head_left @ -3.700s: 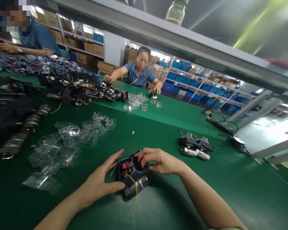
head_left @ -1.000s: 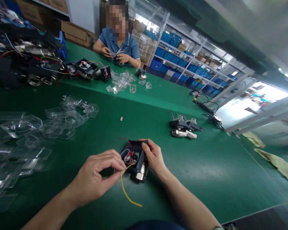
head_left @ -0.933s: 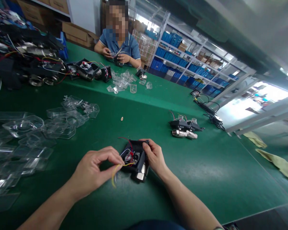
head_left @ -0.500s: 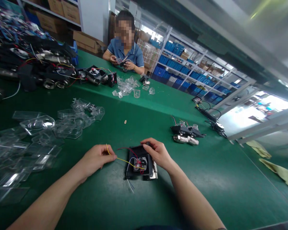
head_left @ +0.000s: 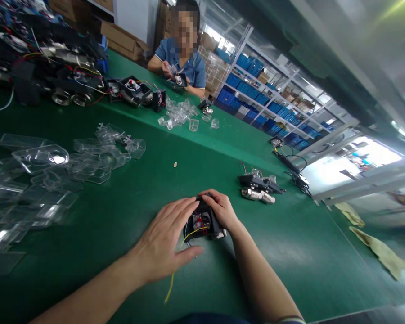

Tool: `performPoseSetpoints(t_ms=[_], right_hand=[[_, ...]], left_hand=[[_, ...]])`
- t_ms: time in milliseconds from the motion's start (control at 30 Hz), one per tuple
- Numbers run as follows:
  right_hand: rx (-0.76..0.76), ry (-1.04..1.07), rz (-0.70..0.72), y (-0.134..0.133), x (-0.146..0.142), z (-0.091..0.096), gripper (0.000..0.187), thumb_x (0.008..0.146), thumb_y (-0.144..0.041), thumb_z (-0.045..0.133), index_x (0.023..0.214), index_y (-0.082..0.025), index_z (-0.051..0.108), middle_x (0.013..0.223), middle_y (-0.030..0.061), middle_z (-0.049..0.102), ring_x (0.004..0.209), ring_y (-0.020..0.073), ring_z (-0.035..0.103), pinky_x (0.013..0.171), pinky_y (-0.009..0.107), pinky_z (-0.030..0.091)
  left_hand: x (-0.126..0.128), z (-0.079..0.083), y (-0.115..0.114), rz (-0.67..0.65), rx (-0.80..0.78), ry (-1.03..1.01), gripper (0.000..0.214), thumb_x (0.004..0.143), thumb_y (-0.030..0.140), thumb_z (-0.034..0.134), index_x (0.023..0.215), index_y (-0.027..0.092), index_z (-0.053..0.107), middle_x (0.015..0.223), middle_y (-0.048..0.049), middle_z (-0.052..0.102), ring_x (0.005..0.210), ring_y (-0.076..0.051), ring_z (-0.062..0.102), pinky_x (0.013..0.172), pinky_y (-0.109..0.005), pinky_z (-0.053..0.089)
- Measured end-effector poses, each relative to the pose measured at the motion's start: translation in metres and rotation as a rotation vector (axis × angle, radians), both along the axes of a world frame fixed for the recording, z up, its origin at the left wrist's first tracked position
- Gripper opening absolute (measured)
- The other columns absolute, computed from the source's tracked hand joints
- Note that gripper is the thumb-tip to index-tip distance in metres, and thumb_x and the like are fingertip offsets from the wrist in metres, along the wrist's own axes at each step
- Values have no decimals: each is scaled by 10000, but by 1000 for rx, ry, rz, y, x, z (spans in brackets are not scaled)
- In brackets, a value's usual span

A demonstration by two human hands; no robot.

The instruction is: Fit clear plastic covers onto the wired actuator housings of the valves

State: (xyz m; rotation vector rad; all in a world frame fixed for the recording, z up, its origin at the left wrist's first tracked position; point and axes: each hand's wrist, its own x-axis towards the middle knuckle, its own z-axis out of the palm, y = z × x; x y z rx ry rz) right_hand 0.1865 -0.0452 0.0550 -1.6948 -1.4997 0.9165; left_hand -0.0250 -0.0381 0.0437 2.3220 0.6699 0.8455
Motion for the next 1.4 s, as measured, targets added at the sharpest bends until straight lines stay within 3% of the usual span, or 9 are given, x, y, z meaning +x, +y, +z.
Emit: performPoseSetpoints(t_ms=[167,267,400,567,667,800,1000,1267,1400], right_hand=[[-17,14,-21,0,0,-1,254,832,-387,519,892,-181,653,796,-1,637,750,141,563,694,247,416],[-25,29,-26,0,1,-4,263,826,-399,525,890,-178,652,778,-3,631,718,136,553,659,240,414],[-39,-11,-54,0,-1,-2,298,825,-428,518,887,-167,646,751,7,628,678,138,551,624,246,422],[-13,-209,-68,-15,-10,19,437,803,-466,566,1137,-183,564,1031,63,638,942,202,593,843,341,458],[73,-303,-43,-34,-19,31,571,808,-449,586,1302,-219,415,1295,101,490,1218,233,458,1023,404,365],[29,-397,49,-55,-26,31,804,701,-457,712,1365,-231,319,1447,130,285,1349,277,292,1081,445,317],[80,-420,72,-58,-22,14,620,781,-272,627,1336,-233,355,1386,114,389,1288,220,398,1064,395,358],[195,-477,75,-27,4,9,579,798,-315,642,1315,-223,397,1297,100,497,1196,213,496,1001,386,434],[465,-698,62,-23,-4,16,428,860,-253,578,1267,-197,456,1300,132,492,1258,252,428,1017,447,412]], left_hand=[[19,-15,6,26,-217,142,427,819,248,542,1229,143,488,1175,-108,574,1105,-249,497,953,-431,428],[22,-13,11,41,-217,245,225,766,196,551,984,157,593,964,-77,604,949,-254,529,844,-427,454],[22,-10,10,94,-162,359,99,789,177,477,820,163,569,843,-73,568,873,-267,509,775,-428,435],[23,-15,10,78,-236,303,148,793,187,511,934,169,552,909,-60,563,910,-236,502,809,-372,419],[23,-17,11,71,-276,313,79,791,170,506,859,193,538,882,-40,559,890,-219,503,798,-347,406],[20,-13,14,46,-391,282,56,796,169,478,826,204,509,853,-23,565,835,-194,526,731,-301,391],[9,0,21,-119,-759,327,155,817,240,441,897,205,570,639,37,567,604,-149,529,548,-242,322],[-9,5,35,-74,-605,471,363,908,358,307,887,203,635,740,-18,633,723,-188,584,655,-277,377],[-12,2,35,4,-391,623,379,942,302,258,915,189,618,804,-65,644,786,-227,607,702,-325,406]])
